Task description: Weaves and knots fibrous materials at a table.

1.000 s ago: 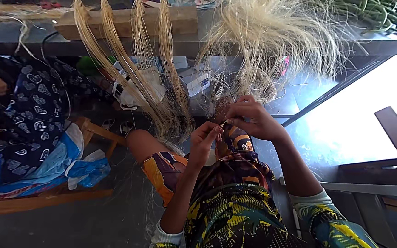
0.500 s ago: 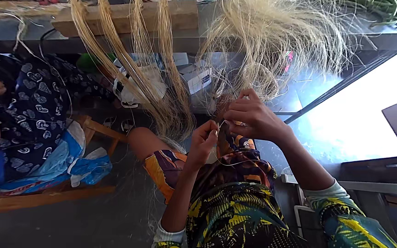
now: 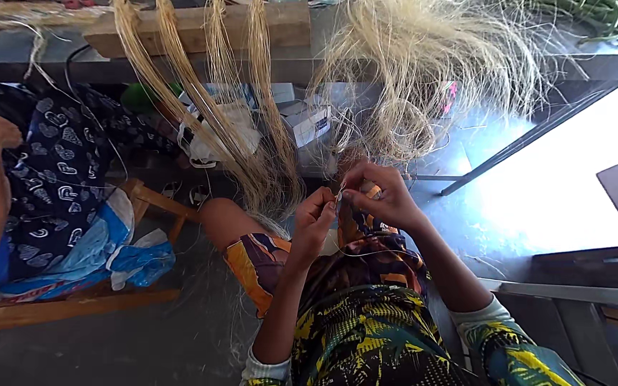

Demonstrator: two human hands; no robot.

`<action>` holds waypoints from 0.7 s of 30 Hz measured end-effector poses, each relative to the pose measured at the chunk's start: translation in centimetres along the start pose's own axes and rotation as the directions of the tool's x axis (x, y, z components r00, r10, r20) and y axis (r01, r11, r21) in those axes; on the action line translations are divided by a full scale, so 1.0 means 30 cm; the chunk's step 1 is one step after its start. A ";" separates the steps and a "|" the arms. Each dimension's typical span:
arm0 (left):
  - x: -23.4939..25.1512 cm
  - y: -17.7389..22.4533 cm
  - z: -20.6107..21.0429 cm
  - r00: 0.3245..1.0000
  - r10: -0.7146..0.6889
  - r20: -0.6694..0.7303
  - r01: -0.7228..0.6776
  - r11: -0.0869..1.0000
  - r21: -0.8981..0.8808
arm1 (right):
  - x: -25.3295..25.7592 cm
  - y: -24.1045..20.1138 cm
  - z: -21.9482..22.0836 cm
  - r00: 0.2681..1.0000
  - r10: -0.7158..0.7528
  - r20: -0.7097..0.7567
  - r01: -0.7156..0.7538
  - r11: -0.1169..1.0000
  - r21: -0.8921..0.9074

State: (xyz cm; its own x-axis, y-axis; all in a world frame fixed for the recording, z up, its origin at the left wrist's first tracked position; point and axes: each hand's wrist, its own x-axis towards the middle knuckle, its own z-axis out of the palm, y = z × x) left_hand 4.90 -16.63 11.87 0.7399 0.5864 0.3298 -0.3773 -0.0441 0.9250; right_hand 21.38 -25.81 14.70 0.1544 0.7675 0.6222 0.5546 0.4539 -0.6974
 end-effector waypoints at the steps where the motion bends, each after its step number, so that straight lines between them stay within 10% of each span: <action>1: 0.000 -0.002 0.000 1.000 0.009 0.000 -0.009 1.000 0.015 | 0.001 -0.001 0.006 1.000 -0.004 -0.012 0.004 1.000 -0.004; 21: 0.002 0.024 -0.024 0.998 0.028 0.058 -0.035 0.992 0.123 | 0.043 -0.034 -0.052 0.980 -0.046 0.192 0.080 0.982 -0.169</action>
State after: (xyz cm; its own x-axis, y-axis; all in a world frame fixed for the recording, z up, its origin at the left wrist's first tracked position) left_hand 4.27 -16.04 12.43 0.7603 0.5369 0.3657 -0.3315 -0.1636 0.9292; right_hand 22.31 -25.99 16.76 -0.0312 0.8181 0.5742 0.6953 0.4305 -0.5756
